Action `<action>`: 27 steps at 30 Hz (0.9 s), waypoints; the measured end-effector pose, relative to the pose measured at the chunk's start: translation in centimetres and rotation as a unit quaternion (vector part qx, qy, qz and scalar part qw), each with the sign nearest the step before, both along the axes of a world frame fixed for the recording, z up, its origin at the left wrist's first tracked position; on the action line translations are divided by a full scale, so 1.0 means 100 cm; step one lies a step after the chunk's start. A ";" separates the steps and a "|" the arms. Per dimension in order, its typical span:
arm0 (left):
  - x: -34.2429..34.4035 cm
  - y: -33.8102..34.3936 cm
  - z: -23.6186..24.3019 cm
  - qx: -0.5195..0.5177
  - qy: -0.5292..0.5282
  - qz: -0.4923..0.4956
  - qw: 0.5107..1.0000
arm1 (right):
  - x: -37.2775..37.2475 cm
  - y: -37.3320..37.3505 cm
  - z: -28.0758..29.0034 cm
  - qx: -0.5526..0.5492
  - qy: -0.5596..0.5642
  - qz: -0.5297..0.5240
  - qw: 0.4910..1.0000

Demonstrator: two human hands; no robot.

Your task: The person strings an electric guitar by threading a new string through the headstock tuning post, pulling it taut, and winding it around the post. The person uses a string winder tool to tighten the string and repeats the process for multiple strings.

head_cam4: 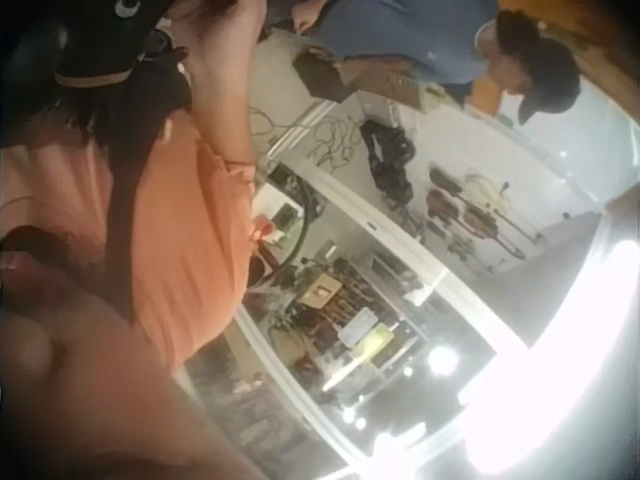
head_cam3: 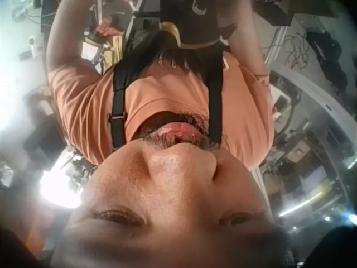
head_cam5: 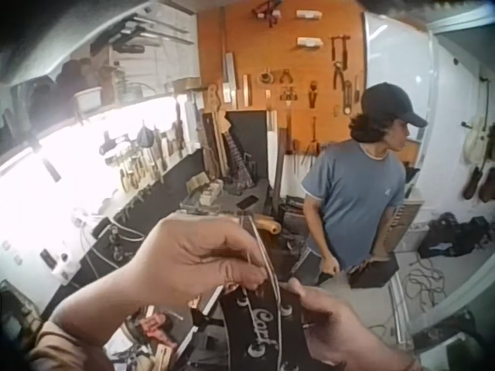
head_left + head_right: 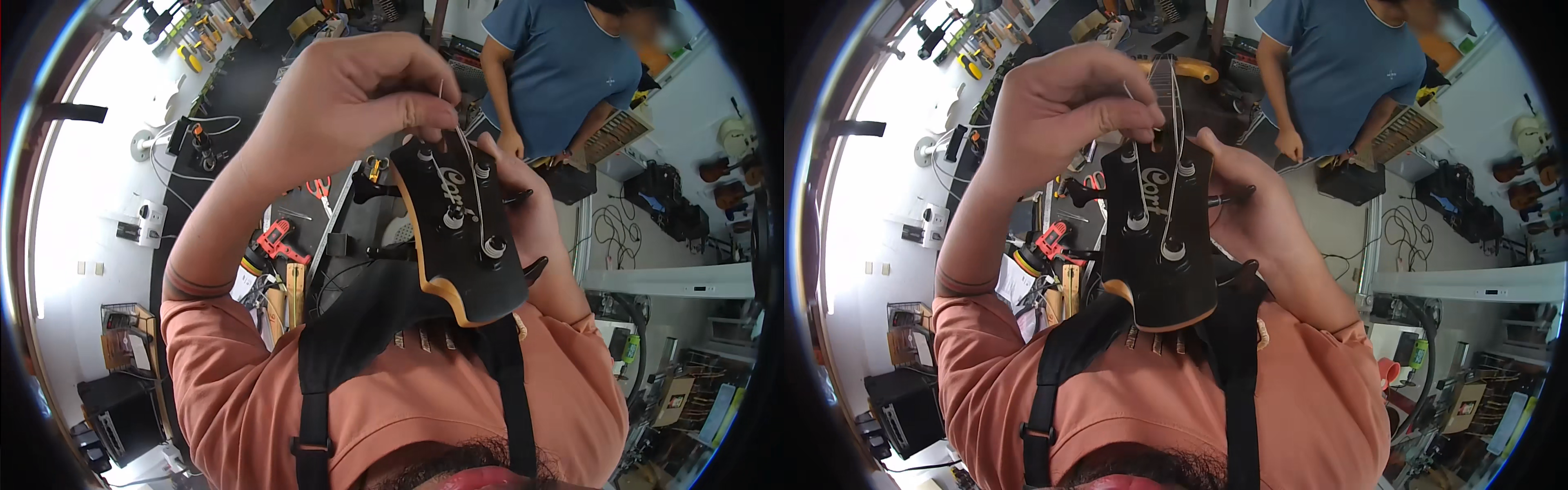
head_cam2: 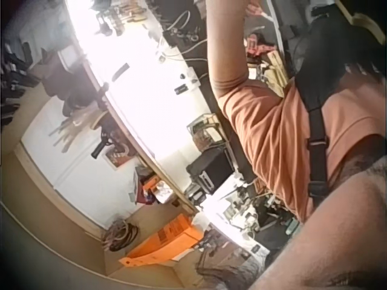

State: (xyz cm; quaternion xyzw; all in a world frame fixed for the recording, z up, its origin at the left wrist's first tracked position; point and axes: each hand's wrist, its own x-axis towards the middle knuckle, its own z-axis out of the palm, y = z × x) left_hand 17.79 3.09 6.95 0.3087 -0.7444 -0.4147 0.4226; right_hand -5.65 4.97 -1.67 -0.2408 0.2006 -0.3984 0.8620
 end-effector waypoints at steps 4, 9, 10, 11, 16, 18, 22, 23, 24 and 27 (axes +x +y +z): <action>0.003 -0.013 -0.004 -0.248 -0.106 0.014 0.963 | -0.007 -0.006 0.005 -0.011 0.029 0.019 0.999; -0.013 -0.012 -0.004 -0.298 -0.122 0.017 0.947 | -0.022 -0.014 0.013 -0.018 0.044 0.062 0.997; -0.014 -0.015 -0.003 -0.313 -0.130 0.002 0.941 | -0.024 -0.015 0.012 -0.015 0.038 0.069 0.997; -0.016 -0.015 -0.003 -0.314 -0.134 0.002 0.940 | -0.025 -0.016 0.012 -0.011 0.032 0.077 0.996; -0.021 -0.016 -0.005 -0.320 -0.139 -0.004 0.937 | -0.027 -0.013 0.005 -0.015 -0.006 0.088 0.996; -0.020 -0.014 -0.007 -0.322 -0.148 0.003 0.935 | -0.025 -0.009 0.004 -0.015 -0.009 0.084 0.996; -0.018 -0.016 -0.012 -0.334 -0.114 -0.003 0.936 | -0.023 -0.007 0.002 -0.022 0.013 0.078 0.997; -0.017 -0.016 -0.012 -0.339 -0.112 -0.005 0.934 | -0.023 -0.008 0.001 -0.024 0.003 0.083 0.996; -0.016 -0.016 -0.012 -0.343 -0.109 -0.007 0.933 | -0.022 -0.008 0.002 -0.027 -0.006 0.088 0.996; -0.013 -0.015 -0.014 -0.342 -0.084 -0.006 0.936 | -0.017 -0.004 0.008 -0.016 0.003 0.072 0.997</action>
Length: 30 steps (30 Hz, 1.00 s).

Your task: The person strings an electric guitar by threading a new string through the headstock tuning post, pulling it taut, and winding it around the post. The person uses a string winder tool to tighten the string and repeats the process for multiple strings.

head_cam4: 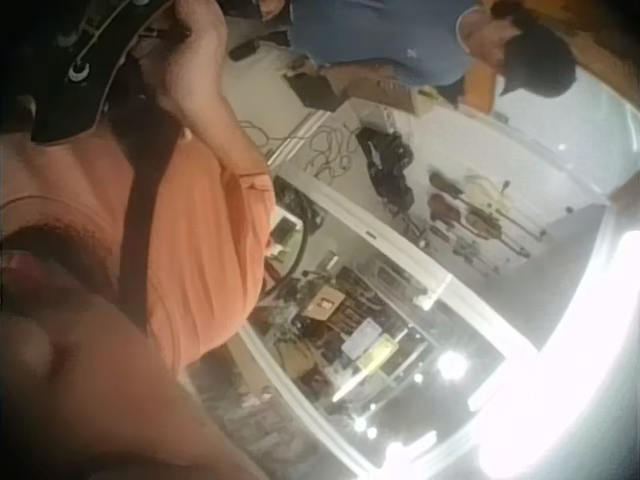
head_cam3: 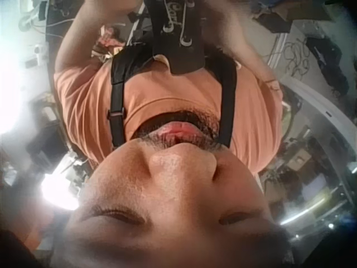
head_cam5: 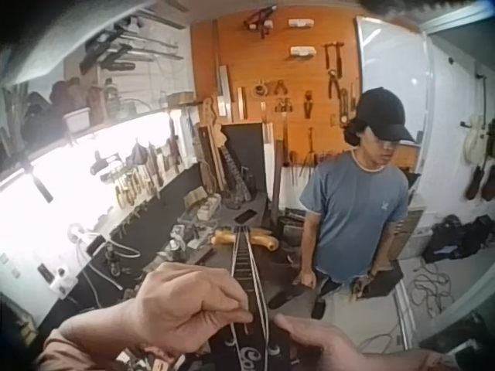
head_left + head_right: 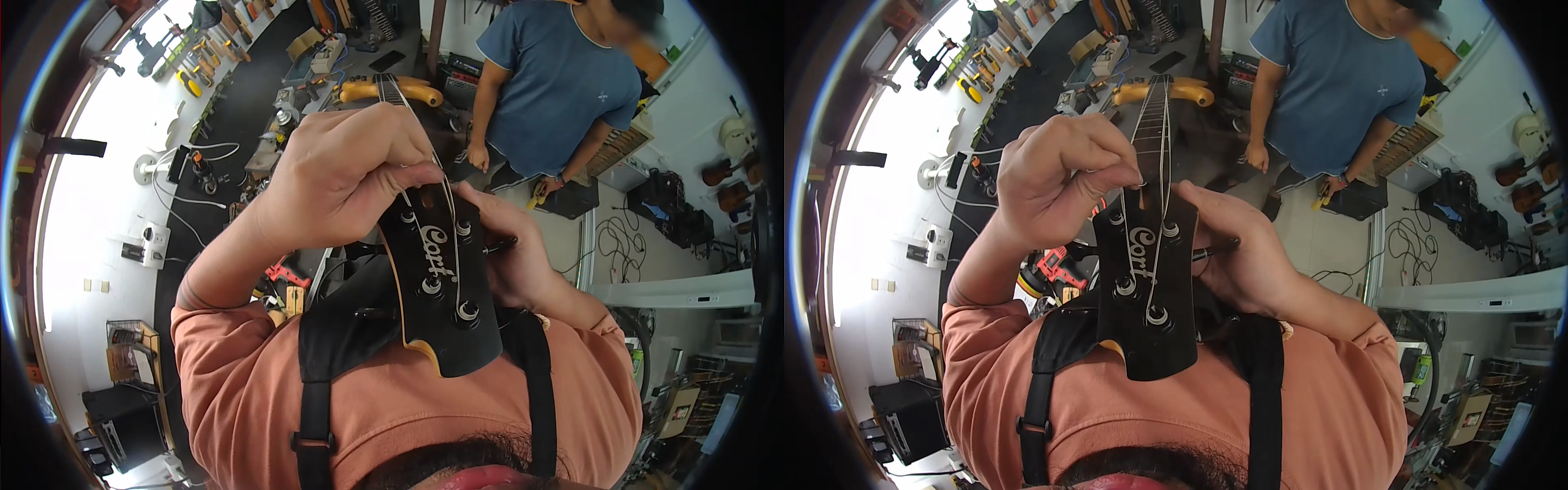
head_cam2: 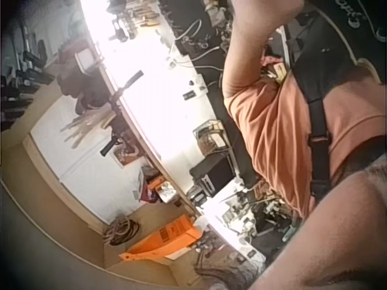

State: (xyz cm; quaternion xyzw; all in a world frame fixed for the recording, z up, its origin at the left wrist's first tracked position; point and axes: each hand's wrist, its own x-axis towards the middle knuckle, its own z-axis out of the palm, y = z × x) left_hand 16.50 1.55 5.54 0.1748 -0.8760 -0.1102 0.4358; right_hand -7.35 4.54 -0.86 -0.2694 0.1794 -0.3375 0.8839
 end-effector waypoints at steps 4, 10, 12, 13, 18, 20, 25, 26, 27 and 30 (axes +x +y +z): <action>0.003 0.002 0.004 0.004 0.003 0.015 1.000 | 0.000 -0.003 -0.002 0.003 -0.047 0.008 0.999; 0.007 0.001 0.013 -0.083 -0.008 0.004 0.997 | 0.004 -0.005 -0.001 -0.016 -0.041 0.005 0.999; 0.008 -0.002 0.015 -0.094 -0.012 -0.030 0.995 | 0.004 -0.006 -0.002 -0.005 -0.062 0.011 0.998; 0.010 -0.002 0.017 -0.103 -0.026 -0.045 0.993 | 0.004 -0.006 -0.002 -0.006 -0.078 0.016 0.997; 0.020 0.000 0.021 -0.134 -0.067 -0.096 0.984 | 0.001 -0.010 -0.007 0.002 -0.121 0.036 0.992; 0.021 0.009 0.027 -0.118 -0.141 -0.055 0.981 | -0.002 -0.008 -0.007 -0.002 -0.112 0.016 0.994; 0.015 0.026 0.047 -0.093 -0.244 0.004 0.965 | -0.005 -0.007 -0.008 -0.009 -0.051 0.003 0.999; 0.013 0.024 0.053 -0.119 -0.264 -0.011 0.957 | -0.005 -0.005 -0.007 -0.005 -0.053 -0.005 0.999; 0.012 0.020 0.056 -0.145 -0.282 -0.026 0.948 | -0.005 -0.004 -0.005 0.000 -0.055 -0.013 0.998; 0.005 0.016 0.066 -0.182 -0.300 -0.090 0.932 | -0.001 -0.002 -0.003 0.009 -0.022 -0.021 0.999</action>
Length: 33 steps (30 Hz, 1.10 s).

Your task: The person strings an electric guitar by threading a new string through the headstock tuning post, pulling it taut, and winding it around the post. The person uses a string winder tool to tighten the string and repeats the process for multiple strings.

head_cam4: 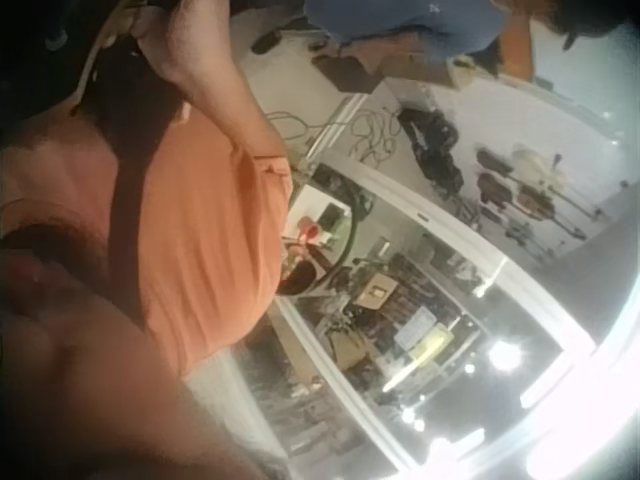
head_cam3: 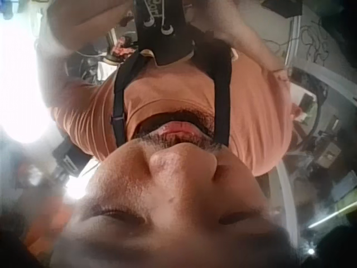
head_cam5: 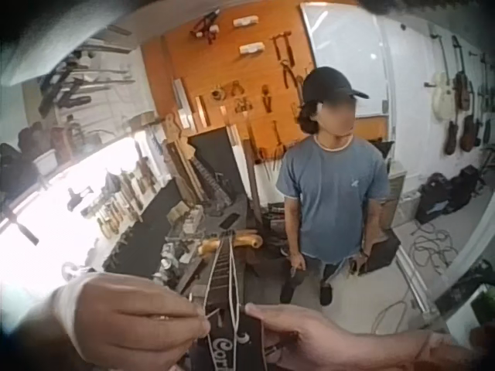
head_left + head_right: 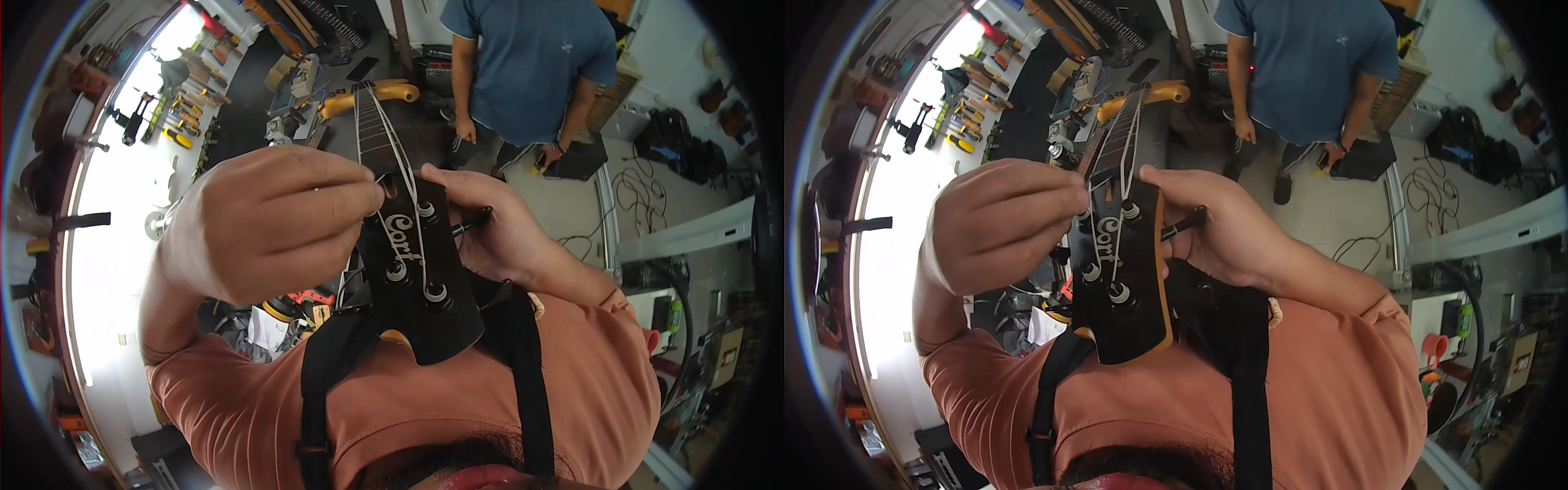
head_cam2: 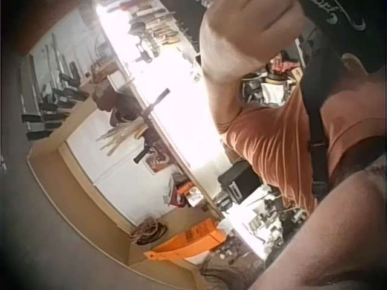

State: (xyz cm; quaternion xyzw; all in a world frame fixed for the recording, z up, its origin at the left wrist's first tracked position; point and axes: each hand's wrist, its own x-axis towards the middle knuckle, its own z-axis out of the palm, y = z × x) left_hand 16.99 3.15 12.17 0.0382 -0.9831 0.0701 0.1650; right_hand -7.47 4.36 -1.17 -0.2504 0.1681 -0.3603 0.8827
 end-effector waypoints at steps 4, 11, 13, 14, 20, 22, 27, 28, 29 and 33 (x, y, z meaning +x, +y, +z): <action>-0.012 -0.004 0.000 -0.061 -0.017 -0.046 0.997 | -0.004 0.000 -0.011 -0.036 -0.025 0.002 0.999; -0.018 0.007 -0.003 -0.132 -0.065 -0.026 0.989 | -0.001 0.005 -0.015 -0.039 -0.006 -0.040 0.998; -0.018 0.010 -0.003 -0.146 -0.075 -0.021 0.986 | -0.002 0.006 -0.016 -0.037 -0.009 -0.046 0.998; -0.019 0.011 -0.002 -0.150 -0.080 -0.019 0.985 | -0.002 0.006 -0.016 -0.034 -0.014 -0.043 0.998; -0.027 0.014 0.001 -0.106 -0.081 0.002 0.991 | -0.005 0.007 -0.021 -0.033 -0.022 -0.042 0.998; -0.029 0.016 0.000 -0.106 -0.095 0.018 0.990 | -0.006 0.007 -0.021 -0.033 -0.021 -0.041 0.998; -0.031 0.021 -0.006 -0.133 -0.085 0.016 0.987 | -0.008 0.007 -0.022 -0.045 -0.027 -0.031 0.998; -0.033 0.021 -0.005 -0.141 -0.089 0.020 0.986 | -0.009 0.007 -0.022 -0.044 -0.030 -0.029 0.998; -0.035 0.021 -0.004 -0.148 -0.093 0.025 0.984 | -0.009 0.007 -0.022 -0.043 -0.034 -0.028 0.998; -0.042 0.029 -0.004 -0.128 -0.099 0.085 0.983 | -0.009 0.010 -0.021 -0.045 -0.027 -0.038 0.998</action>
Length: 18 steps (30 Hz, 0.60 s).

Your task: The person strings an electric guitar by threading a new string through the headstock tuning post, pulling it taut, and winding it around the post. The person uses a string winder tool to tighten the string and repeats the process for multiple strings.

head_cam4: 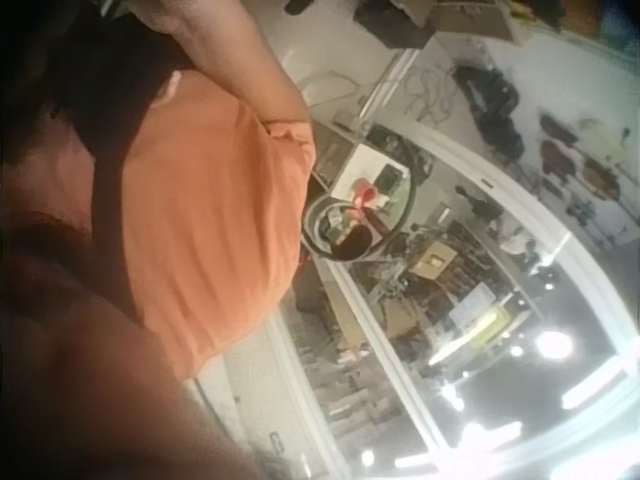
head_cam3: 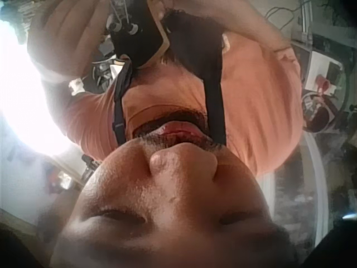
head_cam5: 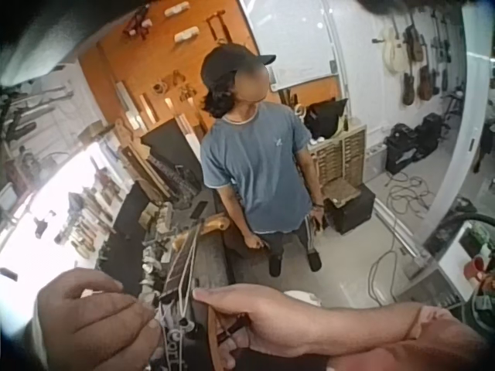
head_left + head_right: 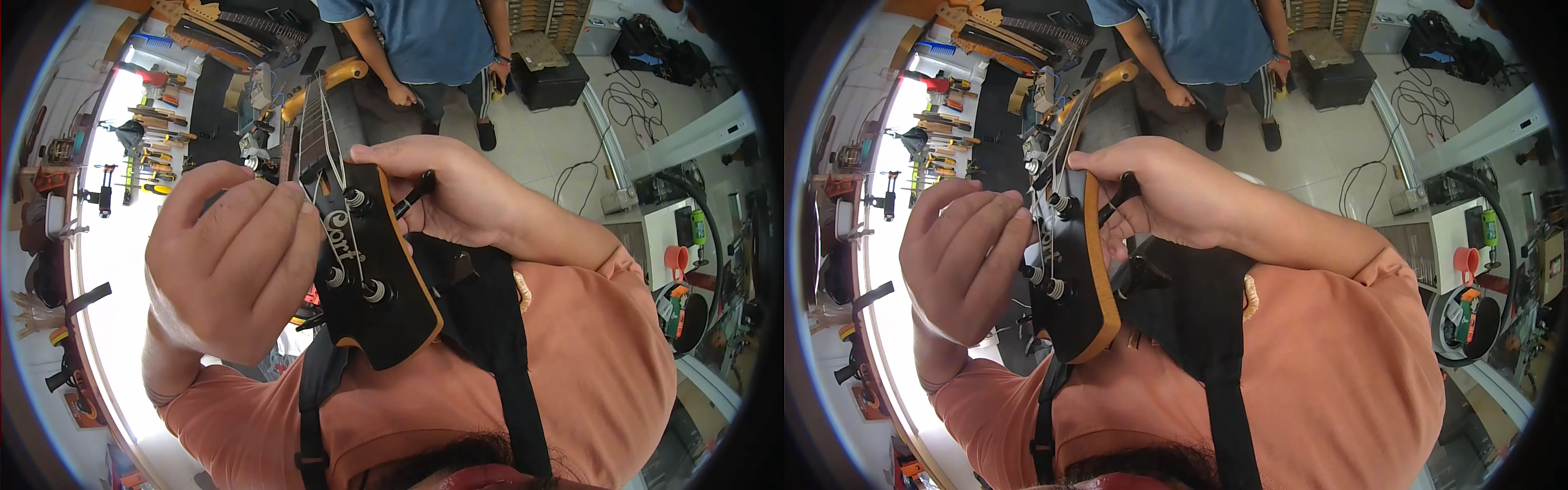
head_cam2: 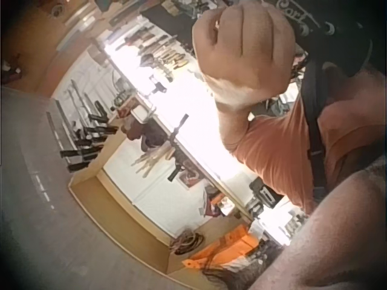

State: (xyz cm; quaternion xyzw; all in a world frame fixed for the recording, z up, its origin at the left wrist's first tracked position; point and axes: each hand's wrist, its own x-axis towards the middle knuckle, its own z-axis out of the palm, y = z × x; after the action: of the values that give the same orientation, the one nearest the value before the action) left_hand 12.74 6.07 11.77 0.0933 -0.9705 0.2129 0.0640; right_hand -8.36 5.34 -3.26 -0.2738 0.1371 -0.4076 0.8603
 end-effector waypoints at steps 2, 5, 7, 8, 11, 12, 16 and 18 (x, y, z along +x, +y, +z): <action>-0.002 0.003 -0.001 0.062 0.035 0.054 0.996 | -0.002 -0.004 -0.004 -0.003 -0.026 0.013 1.000; -0.010 0.006 0.005 0.156 0.098 0.128 0.975 | -0.004 -0.007 -0.006 -0.006 -0.033 0.014 0.999; -0.010 0.009 0.007 0.143 0.071 0.139 0.977 | -0.004 -0.006 -0.005 -0.007 -0.030 0.009 0.999; -0.010 0.011 0.007 0.137 0.058 0.144 0.978 | -0.004 -0.005 -0.003 -0.008 -0.029 0.007 1.000; -0.011 0.015 0.004 0.104 0.063 0.137 0.983 | -0.004 -0.006 0.000 0.002 -0.036 0.010 0.999; -0.010 0.016 0.004 0.108 0.074 0.133 0.982 | -0.004 -0.007 0.000 0.007 -0.041 0.014 0.999; 0.000 0.018 0.000 0.118 0.123 0.128 0.977 | -0.004 -0.010 -0.002 0.015 -0.032 0.014 0.999; 0.005 0.013 -0.002 0.111 0.122 0.100 0.981 | -0.007 -0.007 0.000 0.009 -0.033 0.014 0.999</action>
State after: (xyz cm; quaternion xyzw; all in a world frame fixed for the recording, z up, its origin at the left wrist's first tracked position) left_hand 13.20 7.36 11.58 0.2218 -0.9588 0.0961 0.1493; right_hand -9.10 4.67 -3.29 -0.2539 0.1085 -0.4031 0.8725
